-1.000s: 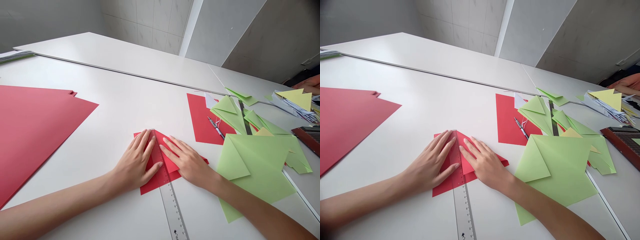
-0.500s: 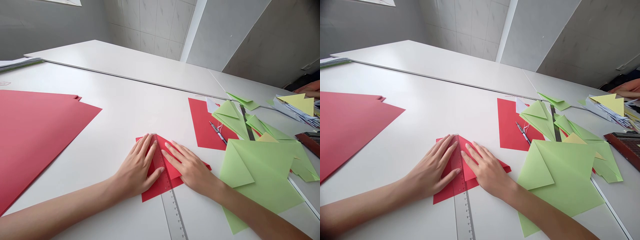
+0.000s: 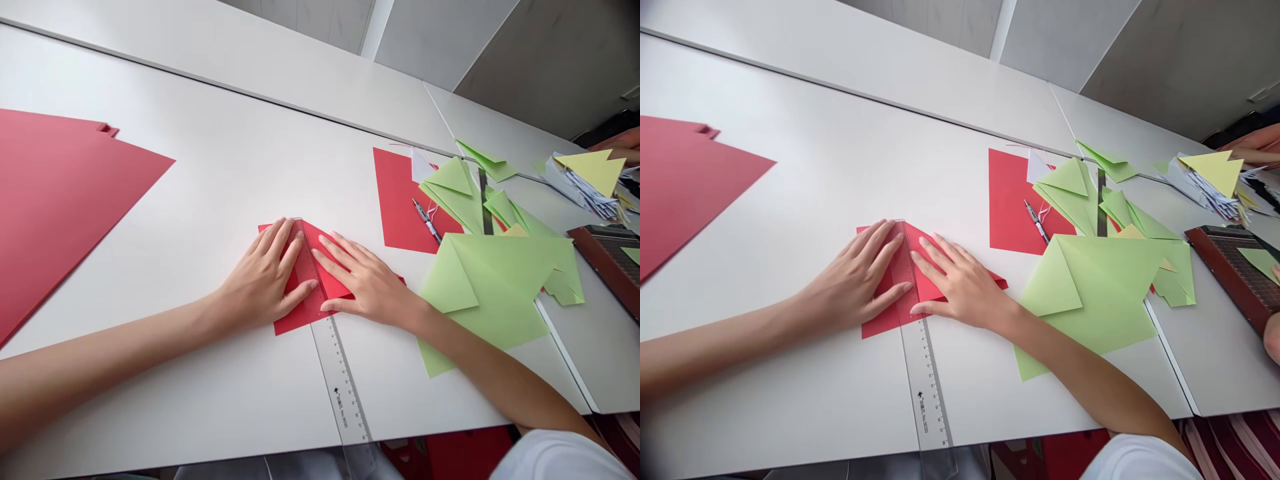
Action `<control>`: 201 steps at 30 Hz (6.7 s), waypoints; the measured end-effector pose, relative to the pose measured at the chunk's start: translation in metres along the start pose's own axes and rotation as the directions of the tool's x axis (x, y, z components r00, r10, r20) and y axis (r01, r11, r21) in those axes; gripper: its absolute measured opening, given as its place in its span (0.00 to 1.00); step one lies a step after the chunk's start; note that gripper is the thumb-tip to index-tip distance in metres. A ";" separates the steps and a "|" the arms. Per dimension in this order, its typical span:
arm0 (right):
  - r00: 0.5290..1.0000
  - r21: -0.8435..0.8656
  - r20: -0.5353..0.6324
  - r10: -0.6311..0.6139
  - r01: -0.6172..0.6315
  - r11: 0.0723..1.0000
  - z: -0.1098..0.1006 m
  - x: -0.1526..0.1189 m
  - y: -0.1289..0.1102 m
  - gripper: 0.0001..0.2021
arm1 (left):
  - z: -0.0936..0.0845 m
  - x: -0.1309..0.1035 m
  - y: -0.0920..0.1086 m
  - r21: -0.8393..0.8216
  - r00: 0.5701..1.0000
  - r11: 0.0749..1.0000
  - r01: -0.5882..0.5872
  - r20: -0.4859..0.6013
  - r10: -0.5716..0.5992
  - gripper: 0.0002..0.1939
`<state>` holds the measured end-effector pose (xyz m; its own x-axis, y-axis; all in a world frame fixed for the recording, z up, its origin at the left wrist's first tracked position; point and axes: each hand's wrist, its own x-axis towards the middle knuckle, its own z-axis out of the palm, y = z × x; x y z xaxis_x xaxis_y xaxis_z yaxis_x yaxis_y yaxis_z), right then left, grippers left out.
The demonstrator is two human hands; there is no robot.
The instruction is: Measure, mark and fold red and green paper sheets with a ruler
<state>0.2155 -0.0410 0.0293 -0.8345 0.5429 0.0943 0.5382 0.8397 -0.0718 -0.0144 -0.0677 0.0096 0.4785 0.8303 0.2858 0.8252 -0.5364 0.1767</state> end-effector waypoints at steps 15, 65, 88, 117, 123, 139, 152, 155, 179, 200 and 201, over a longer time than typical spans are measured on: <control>0.997 0.122 0.068 -0.039 0.031 0.992 -0.007 -0.006 0.009 0.29 | 0.000 0.000 -0.001 0.022 1.000 1.000 -0.021 -0.002 0.021 0.39; 0.961 -0.110 -0.136 -0.243 0.229 0.967 -0.003 -0.018 0.018 0.26 | -0.001 0.001 0.000 0.064 0.998 0.997 -0.049 -0.032 0.051 0.42; 0.960 -0.048 -0.151 -0.235 0.230 0.972 0.000 -0.020 0.020 0.27 | -0.003 0.002 0.000 0.008 0.999 1.000 -0.030 -0.042 0.030 0.41; 0.863 -0.038 -0.430 -0.265 0.276 0.960 0.005 -0.024 0.017 0.09 | -0.002 0.000 -0.002 0.010 0.999 0.999 -0.032 -0.036 0.033 0.41; 0.862 -0.062 -0.412 -0.294 0.296 0.953 0.002 -0.022 0.016 0.09 | -0.002 0.000 -0.002 0.017 1.000 1.000 -0.022 -0.009 0.023 0.36; 0.854 -0.053 -0.430 -0.294 0.301 0.952 0.003 -0.023 0.015 0.07 | -0.007 0.001 -0.001 0.016 0.997 1.000 -0.023 0.077 0.022 0.32; 0.860 -0.066 -0.420 -0.289 0.289 0.955 0.003 -0.023 0.015 0.08 | -0.009 0.002 0.001 0.021 0.996 1.000 -0.003 0.089 0.001 0.32; 0.862 -0.069 -0.418 -0.287 0.285 0.956 0.003 -0.024 0.015 0.08 | -0.008 0.001 0.000 0.010 0.996 1.000 0.001 0.090 -0.002 0.32; 0.856 -0.053 -0.432 -0.283 0.289 0.956 0.004 -0.024 0.015 0.07 | -0.004 -0.001 -0.003 -0.035 0.998 0.999 -0.025 0.064 0.027 0.27; 0.964 -0.251 -0.203 0.172 -0.221 0.942 0.006 -0.034 -0.058 0.35 | -0.009 0.005 -0.003 -0.126 0.998 0.991 -0.054 0.009 0.055 0.29; 0.957 -0.279 -0.205 0.203 -0.256 0.925 0.006 -0.035 -0.056 0.36 | -0.009 0.005 -0.004 -0.121 0.999 0.991 -0.053 0.007 0.054 0.29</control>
<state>0.2137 -0.1074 0.0243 -0.6654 0.6924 0.2790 0.7449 0.6406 0.1865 -0.0179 -0.0626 0.0187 0.5246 0.8010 0.2883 0.7565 -0.5940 0.2737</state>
